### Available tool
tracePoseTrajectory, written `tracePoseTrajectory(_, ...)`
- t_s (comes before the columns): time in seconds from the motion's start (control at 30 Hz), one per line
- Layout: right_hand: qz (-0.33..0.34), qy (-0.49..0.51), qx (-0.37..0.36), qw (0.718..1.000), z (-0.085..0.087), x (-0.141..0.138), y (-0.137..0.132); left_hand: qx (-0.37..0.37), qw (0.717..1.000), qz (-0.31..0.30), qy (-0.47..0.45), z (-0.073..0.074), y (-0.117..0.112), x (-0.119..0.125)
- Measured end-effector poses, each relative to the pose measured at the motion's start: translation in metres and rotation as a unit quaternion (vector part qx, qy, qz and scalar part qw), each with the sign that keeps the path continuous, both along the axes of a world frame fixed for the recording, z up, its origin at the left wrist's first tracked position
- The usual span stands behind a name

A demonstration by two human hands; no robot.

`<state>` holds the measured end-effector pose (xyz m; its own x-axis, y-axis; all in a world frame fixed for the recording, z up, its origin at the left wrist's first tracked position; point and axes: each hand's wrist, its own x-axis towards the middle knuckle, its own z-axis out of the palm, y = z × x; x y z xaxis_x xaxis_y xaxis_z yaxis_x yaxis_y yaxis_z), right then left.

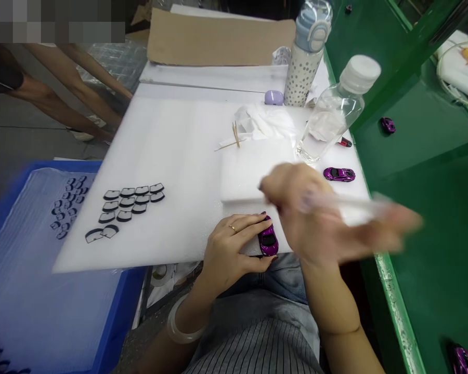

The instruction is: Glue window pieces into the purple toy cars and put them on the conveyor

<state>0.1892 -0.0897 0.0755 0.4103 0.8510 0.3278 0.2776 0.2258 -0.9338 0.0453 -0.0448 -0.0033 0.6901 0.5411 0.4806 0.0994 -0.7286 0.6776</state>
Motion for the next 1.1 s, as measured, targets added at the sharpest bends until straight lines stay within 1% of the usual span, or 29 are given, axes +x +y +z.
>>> tracePoseTrajectory(0.07, 0.030, 0.045, -0.003, 0.998, -0.004, 0.005, 0.017, 0.003, 1.000, -0.002, 0.002, 0.000, 0.000, -0.001)
tracePoseTrajectory(0.1, 0.030, 0.055, 0.002, 0.998, -0.005, 0.007, 0.021, 0.006, 1.000, -0.005, 0.005, -0.001, 0.000, -0.002)
tracePoseTrajectory(0.13, 0.002, 0.045, 0.021, 0.999, -0.006, 0.009, 0.020, 0.009, 1.000, -0.007, 0.009, -0.001, 0.000, -0.002)
tracePoseTrajectory(0.17, -0.056, 0.025, 0.060, 0.996, -0.006, 0.013, 0.015, 0.014, 1.000, -0.010, 0.011, -0.001, 0.000, -0.003)
tracePoseTrajectory(0.2, -0.137, 0.000, 0.104, 0.985, -0.006, 0.018, 0.007, 0.020, 1.000, -0.012, 0.012, -0.001, 0.000, -0.003)
tracePoseTrajectory(0.23, -0.220, -0.028, 0.129, 0.966, -0.006, 0.025, -0.002, 0.025, 1.000, -0.013, 0.012, -0.001, 0.000, -0.004)
tracePoseTrajectory(0.27, -0.290, -0.062, 0.117, 0.948, -0.008, 0.033, -0.012, 0.027, 0.999, -0.013, 0.013, -0.001, 0.000, -0.004)
tracePoseTrajectory(0.3, -0.336, -0.103, 0.066, 0.934, -0.011, 0.043, -0.021, 0.028, 0.999, -0.012, 0.014, -0.001, 0.000, -0.004)
tracePoseTrajectory(0.33, -0.353, -0.151, -0.013, 0.923, -0.015, 0.052, -0.029, 0.028, 0.999, -0.012, 0.015, -0.001, 0.000, -0.004)
tracePoseTrajectory(0.37, -0.341, -0.201, -0.098, 0.913, -0.021, 0.062, -0.034, 0.027, 0.999, -0.012, 0.018, -0.002, 0.000, -0.005)
tracePoseTrajectory(0.4, -0.316, -0.246, -0.167, 0.901, -0.027, 0.070, -0.036, 0.026, 0.999, -0.013, 0.021, -0.002, 0.000, -0.005)
tracePoseTrajectory(0.43, -0.292, -0.286, -0.211, 0.888, -0.034, 0.078, -0.035, 0.026, 0.999, -0.014, 0.024, -0.003, 0.000, -0.005)
tracePoseTrajectory(0.47, -0.274, -0.321, -0.230, 0.877, -0.041, 0.084, -0.032, 0.026, 0.999, -0.015, 0.026, -0.003, 0.000, -0.005)
tracePoseTrajectory(0.5, -0.261, -0.351, -0.233, 0.869, -0.046, 0.088, -0.028, 0.025, 0.999, -0.016, 0.028, -0.003, 0.000, -0.005)
tracePoseTrajectory(0.57, -0.254, -0.394, -0.210, 0.858, -0.051, 0.092, -0.020, 0.024, 0.999, -0.017, 0.029, -0.003, -0.001, -0.005)
tracePoseTrajectory(0.63, -0.259, -0.412, -0.135, 0.863, -0.048, 0.086, -0.018, 0.023, 0.999, -0.015, 0.027, -0.003, -0.001, -0.005)
tracePoseTrajectory(0.67, -0.260, -0.400, -0.079, 0.875, -0.044, 0.079, -0.021, 0.023, 0.999, -0.013, 0.027, -0.002, -0.001, -0.005)
tracePoseTrajectory(0.73, -0.252, -0.326, 0.034, 0.911, -0.037, 0.057, -0.034, 0.023, 0.999, -0.012, 0.030, -0.001, -0.001, -0.005)
tracePoseTrajectory(0.77, -0.233, -0.271, 0.073, 0.931, -0.035, 0.044, -0.042, 0.023, 0.999, -0.013, 0.033, -0.001, -0.001, -0.005)
tracePoseTrajectory(0.8, -0.204, -0.221, 0.089, 0.950, -0.034, 0.030, -0.051, 0.023, 0.999, -0.014, 0.035, -0.001, -0.001, -0.005)
tracePoseTrajectory(0.83, -0.170, -0.187, 0.089, 0.964, -0.036, 0.018, -0.060, 0.023, 0.999, -0.016, 0.036, -0.001, -0.001, -0.005)
tracePoseTrajectory(0.9, -0.123, -0.160, 0.065, 0.977, -0.043, -0.003, -0.072, 0.025, 0.999, -0.018, 0.039, 0.000, 0.000, -0.005)
tracePoseTrajectory(1.0, -0.123, -0.159, 0.039, 0.979, -0.057, -0.015, -0.078, 0.031, 0.999, -0.018, 0.041, 0.000, 0.000, -0.005)
tracePoseTrajectory(1.1, -0.124, -0.167, 0.019, 0.978, -0.063, -0.014, -0.079, 0.031, 0.998, -0.016, 0.042, 0.000, 0.000, -0.005)
